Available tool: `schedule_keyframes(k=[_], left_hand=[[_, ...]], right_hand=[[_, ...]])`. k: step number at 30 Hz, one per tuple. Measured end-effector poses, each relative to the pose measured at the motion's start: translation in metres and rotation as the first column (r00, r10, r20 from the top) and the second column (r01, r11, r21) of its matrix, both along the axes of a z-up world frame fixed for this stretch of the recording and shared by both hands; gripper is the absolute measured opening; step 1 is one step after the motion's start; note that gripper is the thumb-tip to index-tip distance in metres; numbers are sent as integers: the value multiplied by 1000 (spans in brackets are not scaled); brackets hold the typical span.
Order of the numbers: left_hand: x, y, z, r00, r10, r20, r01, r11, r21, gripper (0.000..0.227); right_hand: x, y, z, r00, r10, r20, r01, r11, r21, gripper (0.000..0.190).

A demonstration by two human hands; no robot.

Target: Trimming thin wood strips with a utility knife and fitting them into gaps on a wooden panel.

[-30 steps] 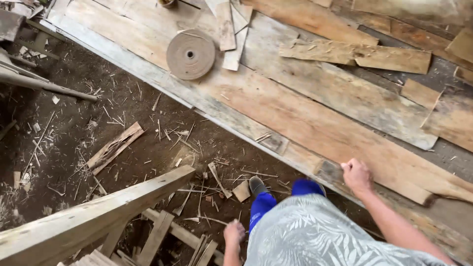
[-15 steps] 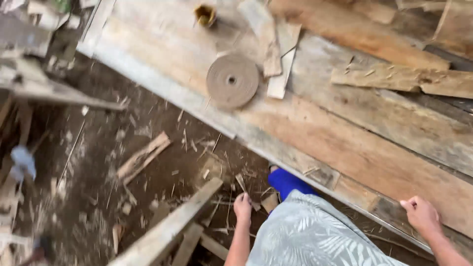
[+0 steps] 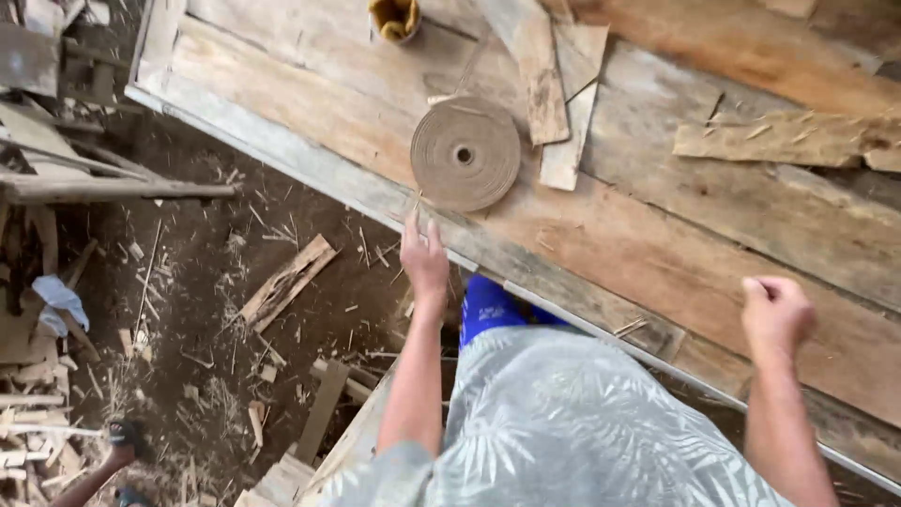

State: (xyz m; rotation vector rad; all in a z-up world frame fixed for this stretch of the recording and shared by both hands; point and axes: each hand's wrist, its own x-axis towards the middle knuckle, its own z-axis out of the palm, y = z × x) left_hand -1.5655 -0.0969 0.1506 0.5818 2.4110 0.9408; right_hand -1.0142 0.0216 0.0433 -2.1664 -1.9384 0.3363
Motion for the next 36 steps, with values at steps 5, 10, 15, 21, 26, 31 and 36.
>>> schedule_keyframes(k=[5, 10, 15, 21, 26, 31, 36], left_hand=[[-78, 52, -88, 986, -107, -130, 99, 993, -67, 70], [-119, 83, -94, 964, -224, -143, 219, 974, -52, 61], [-158, 111, -58, 923, -377, -80, 366, 922, -126, 59], [-184, 120, -75, 885, -465, 28, 463, 871, -164, 53], [-192, 126, -71, 897, -412, 159, 430, 896, -110, 57], [-200, 129, -70, 904, -359, 233, 396, 908, -138, 55], [-212, 143, -78, 889, -351, 293, 417, 886, -202, 51]], right_hand=[[-193, 8, 59, 824, -50, -564, -133, 951, -279, 13], [-325, 10, 19, 721, -113, -684, -189, 917, -351, 29], [-438, 33, 9, 783, -101, -613, -112, 947, -300, 52], [-483, 37, 0, 900, -193, -392, 49, 935, -350, 71], [-484, 46, -17, 762, -516, -390, 334, 831, -446, 58], [-481, 51, 0, 605, -651, -460, 290, 717, -634, 60], [-488, 51, 23, 471, -727, -499, 252, 653, -714, 65]])
